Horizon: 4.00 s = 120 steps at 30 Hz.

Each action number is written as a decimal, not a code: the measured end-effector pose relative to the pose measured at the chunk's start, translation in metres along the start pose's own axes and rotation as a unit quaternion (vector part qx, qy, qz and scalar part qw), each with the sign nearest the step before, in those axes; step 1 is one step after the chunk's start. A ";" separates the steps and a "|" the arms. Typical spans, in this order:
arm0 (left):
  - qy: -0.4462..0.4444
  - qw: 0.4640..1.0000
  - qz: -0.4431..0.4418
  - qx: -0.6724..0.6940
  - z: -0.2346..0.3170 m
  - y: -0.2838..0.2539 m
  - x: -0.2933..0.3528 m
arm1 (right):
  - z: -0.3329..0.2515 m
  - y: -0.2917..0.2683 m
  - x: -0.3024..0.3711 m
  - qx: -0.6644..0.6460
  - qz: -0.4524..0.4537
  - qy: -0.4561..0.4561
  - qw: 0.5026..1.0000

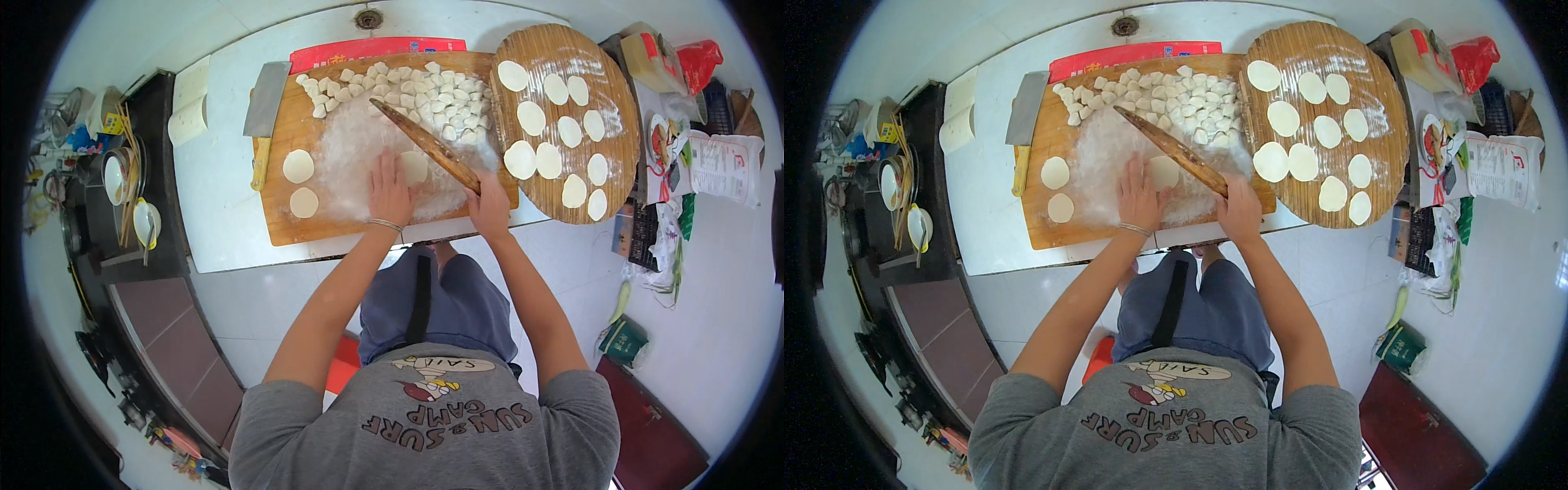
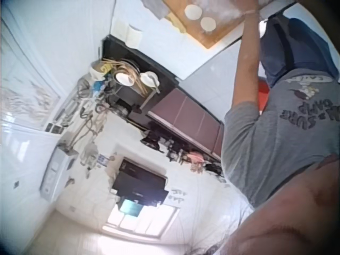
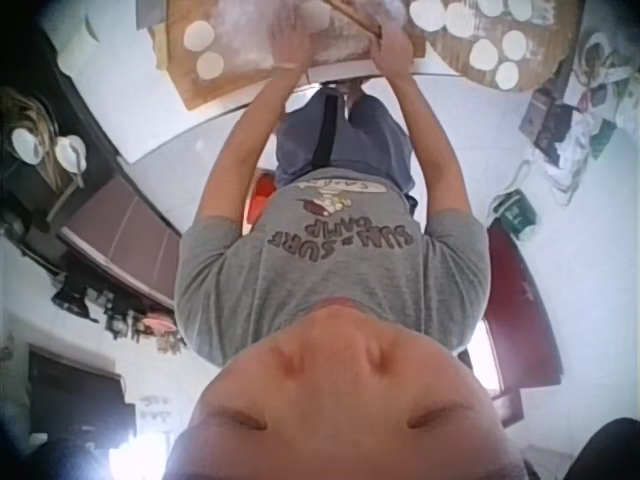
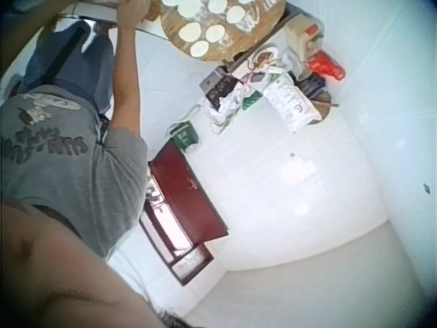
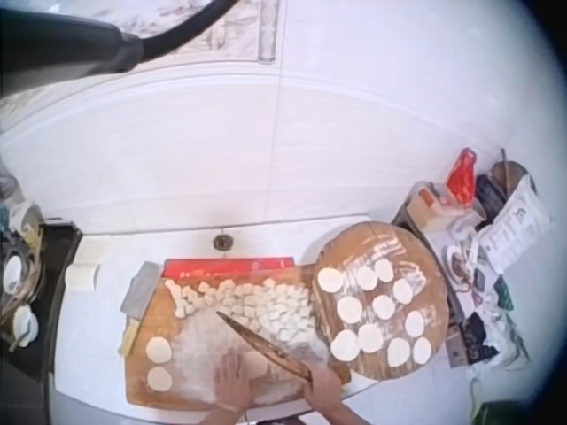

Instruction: The person uses a wooden rolling pin to flatten small balls of dough into thin, round discs on a floured wooden board. They repeatedly pick up a dough ball, roll it out, and place the finished disc onto a bamboo tray to the right.

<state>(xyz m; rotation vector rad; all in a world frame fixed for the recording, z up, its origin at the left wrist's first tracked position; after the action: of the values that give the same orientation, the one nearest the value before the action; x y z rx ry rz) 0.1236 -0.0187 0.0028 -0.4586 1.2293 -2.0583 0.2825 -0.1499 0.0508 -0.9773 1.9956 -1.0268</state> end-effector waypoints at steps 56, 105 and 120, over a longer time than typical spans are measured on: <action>-0.007 0.999 0.037 -0.027 -0.069 -0.039 0.068 | 0.013 0.032 -0.014 0.085 -0.206 -0.223 0.949; 0.055 0.972 -0.024 0.228 -0.018 0.014 -0.019 | -0.016 0.002 0.018 -0.107 0.013 0.147 0.983; 0.004 0.997 -0.048 0.062 0.023 0.001 -0.035 | -0.016 0.006 0.029 -0.106 0.039 0.158 0.981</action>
<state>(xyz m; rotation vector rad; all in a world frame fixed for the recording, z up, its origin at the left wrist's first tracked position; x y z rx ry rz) 0.1628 -0.0086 0.0153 -0.4590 1.0957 -2.2062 0.2536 -0.1661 0.0470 -0.8783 2.4260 -0.9908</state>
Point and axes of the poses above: each hand's wrist, its own x-axis away from the middle knuckle, its own y-axis out of the palm, z = x × y, the point moved 3 cm from there along -x, towards the middle knuckle, and after that the axes turned 5 degrees about x, right-handed, at the moved point
